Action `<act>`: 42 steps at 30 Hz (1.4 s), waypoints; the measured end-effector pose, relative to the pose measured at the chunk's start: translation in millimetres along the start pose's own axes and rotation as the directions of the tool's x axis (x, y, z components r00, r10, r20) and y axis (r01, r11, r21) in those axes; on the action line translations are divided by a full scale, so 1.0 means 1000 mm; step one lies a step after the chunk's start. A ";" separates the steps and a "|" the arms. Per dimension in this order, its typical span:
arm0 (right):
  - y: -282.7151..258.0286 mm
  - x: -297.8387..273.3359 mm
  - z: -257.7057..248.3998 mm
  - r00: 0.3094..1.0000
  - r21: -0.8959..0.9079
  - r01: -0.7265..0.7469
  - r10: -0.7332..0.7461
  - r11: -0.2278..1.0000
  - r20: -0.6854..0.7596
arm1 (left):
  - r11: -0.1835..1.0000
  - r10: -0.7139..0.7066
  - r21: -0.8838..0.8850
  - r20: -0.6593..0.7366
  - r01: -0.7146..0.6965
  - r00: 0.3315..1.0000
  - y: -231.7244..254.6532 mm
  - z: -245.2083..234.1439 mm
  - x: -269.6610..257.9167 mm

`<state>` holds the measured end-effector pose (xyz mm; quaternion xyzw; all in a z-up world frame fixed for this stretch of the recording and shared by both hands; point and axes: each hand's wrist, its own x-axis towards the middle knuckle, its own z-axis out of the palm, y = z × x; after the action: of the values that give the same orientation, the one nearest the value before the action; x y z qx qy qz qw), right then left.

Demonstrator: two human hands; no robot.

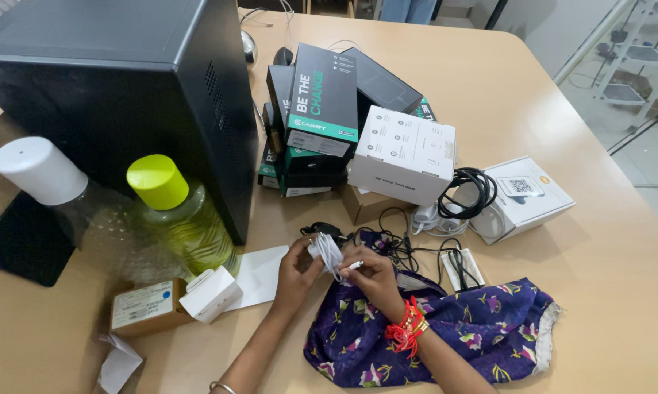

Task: The person organizes various cables and power adapters on a desk, coiling the cables by hand and placing them into a drawer.

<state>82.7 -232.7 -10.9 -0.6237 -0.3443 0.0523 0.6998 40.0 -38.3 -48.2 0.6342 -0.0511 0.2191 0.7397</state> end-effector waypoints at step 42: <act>-0.034 0.001 0.026 0.976 -0.556 0.059 -0.166 0.829 -0.144 | 0.993 -0.115 0.023 0.092 0.113 0.989 0.012 0.004 -0.003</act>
<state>56.6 -217.5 20.3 -0.7784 -0.3142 -0.1482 0.5229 33.1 -41.9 -37.6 0.6523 -0.0473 0.1472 0.7420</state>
